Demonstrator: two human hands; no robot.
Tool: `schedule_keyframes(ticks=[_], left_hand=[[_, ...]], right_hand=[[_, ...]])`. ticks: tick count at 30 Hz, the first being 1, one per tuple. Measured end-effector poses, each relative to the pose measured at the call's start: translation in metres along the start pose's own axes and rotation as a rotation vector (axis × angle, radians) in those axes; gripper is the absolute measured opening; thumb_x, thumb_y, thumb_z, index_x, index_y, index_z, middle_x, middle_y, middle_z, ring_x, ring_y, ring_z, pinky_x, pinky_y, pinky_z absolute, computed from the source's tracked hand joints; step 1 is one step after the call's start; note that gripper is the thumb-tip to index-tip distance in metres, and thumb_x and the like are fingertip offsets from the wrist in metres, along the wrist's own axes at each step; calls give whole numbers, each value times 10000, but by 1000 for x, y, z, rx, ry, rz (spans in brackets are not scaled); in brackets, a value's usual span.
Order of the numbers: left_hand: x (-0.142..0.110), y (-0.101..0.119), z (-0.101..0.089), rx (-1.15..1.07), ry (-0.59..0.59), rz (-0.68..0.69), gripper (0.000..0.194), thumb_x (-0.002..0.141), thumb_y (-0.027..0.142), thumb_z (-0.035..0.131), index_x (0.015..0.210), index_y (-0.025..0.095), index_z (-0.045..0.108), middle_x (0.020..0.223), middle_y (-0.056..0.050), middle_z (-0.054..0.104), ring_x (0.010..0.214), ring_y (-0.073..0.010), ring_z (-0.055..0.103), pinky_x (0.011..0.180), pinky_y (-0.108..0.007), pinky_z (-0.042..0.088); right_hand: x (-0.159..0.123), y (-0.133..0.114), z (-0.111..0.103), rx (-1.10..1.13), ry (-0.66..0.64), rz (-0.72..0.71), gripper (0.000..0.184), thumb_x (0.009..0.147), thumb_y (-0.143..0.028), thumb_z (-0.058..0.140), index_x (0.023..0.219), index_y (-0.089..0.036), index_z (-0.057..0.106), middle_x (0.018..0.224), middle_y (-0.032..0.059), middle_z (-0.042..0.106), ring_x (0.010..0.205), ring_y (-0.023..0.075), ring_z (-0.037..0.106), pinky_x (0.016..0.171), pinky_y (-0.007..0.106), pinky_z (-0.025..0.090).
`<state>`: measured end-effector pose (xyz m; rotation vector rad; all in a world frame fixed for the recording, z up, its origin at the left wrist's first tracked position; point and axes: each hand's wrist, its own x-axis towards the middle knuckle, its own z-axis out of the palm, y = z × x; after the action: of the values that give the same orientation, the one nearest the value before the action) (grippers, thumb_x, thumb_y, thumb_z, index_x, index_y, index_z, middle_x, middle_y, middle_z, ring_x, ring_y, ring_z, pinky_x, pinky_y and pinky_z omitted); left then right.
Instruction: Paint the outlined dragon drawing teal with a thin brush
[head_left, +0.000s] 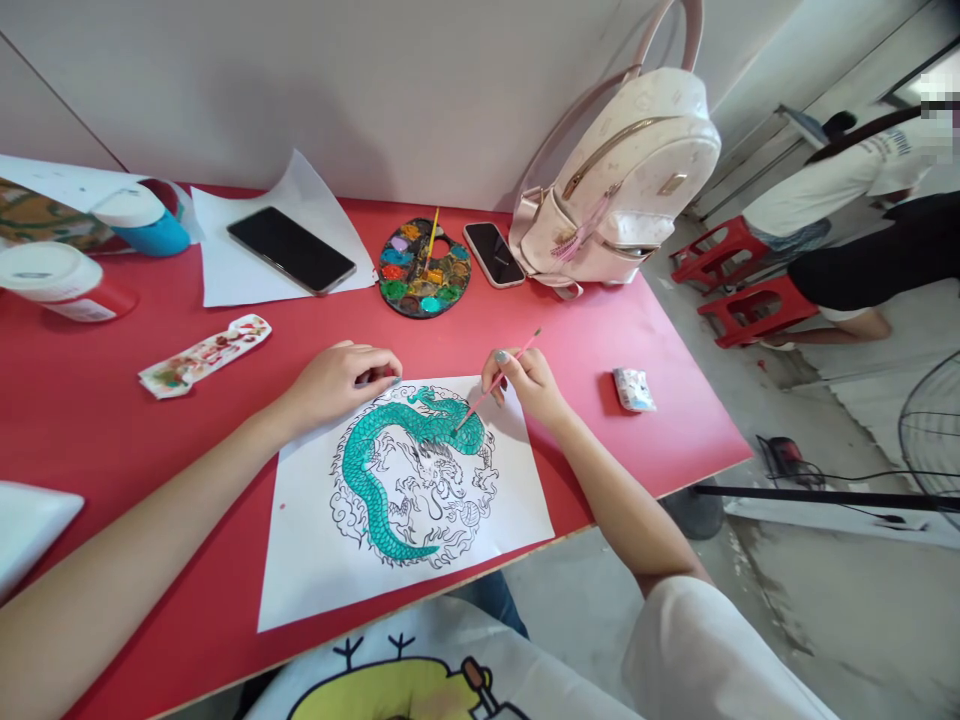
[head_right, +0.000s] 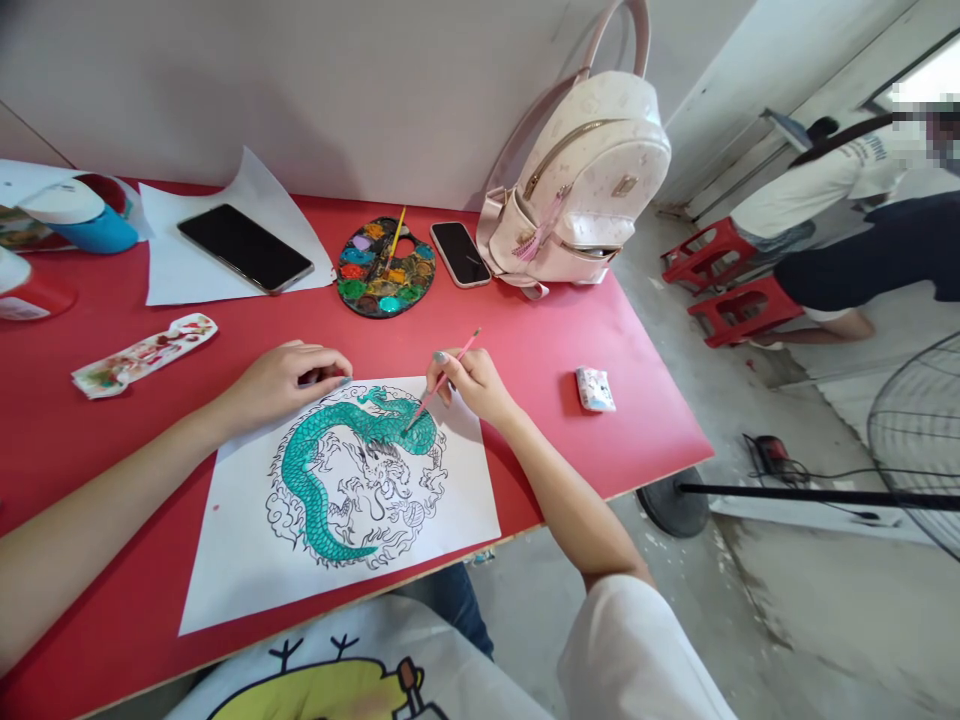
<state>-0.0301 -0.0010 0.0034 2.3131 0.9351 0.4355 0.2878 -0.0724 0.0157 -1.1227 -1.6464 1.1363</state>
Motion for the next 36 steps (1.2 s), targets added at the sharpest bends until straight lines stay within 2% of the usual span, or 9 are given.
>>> schedule_keyframes(ticks=[4, 7, 11, 17, 25, 31, 36], left_hand=[[0, 1, 0, 7, 3, 2, 247, 1083, 450, 631, 976, 270, 761, 810, -4, 774, 773, -212, 670, 902, -394, 492], [-1, 1, -1, 8, -2, -9, 245, 1080, 450, 630, 981, 268, 761, 821, -6, 777, 779, -214, 673, 905, -399, 487], [-1, 1, -1, 7, -10, -22, 249, 1080, 458, 631, 981, 269, 759, 820, -5, 769, 783, -216, 671, 908, -398, 480], [-1, 0, 1, 2, 0, -16, 239, 1077, 450, 628, 980, 272, 754, 827, -4, 772, 796, -217, 677, 921, -396, 476], [0, -3, 1, 12, 4, -5, 228, 1075, 445, 654, 986, 273, 774, 821, -2, 781, 782, -212, 675, 909, -387, 490], [1, -4, 2, 2, 3, -4, 218, 1069, 435, 657, 980, 274, 774, 815, 0, 772, 776, -212, 671, 911, -393, 487], [1, -2, 1, -1, 4, -2, 220, 1070, 436, 652, 971, 273, 764, 806, 0, 769, 765, -210, 675, 904, -394, 485]], right_hand=[[-1, -2, -2, 46, -66, 43, 875, 1038, -987, 525, 733, -198, 749, 449, -42, 526, 390, 111, 473, 500, 278, 387], [-2, -4, -4, 78, -87, 51, 853, 1040, -977, 541, 725, -202, 709, 453, -46, 524, 386, 102, 469, 495, 275, 361], [-3, -6, -4, 113, -96, 31, 820, 1056, -941, 573, 686, -214, 659, 496, -29, 558, 434, 116, 520, 524, 284, 406], [-3, -7, -9, 133, -161, 44, 799, 1052, -909, 630, 657, -215, 666, 535, -14, 590, 479, 123, 530, 555, 297, 440], [4, -4, -31, 101, -303, 107, 660, 1123, -806, 611, 910, -199, 757, 672, -4, 703, 576, 127, 602, 583, 282, 465], [2, -4, -45, 177, -419, 194, 553, 1147, -725, 636, 974, -205, 712, 727, -9, 720, 565, 122, 637, 530, 258, 443], [1, -3, -53, 217, -492, 182, 578, 1125, -736, 682, 895, -207, 703, 768, -8, 698, 588, 121, 627, 560, 273, 484]])
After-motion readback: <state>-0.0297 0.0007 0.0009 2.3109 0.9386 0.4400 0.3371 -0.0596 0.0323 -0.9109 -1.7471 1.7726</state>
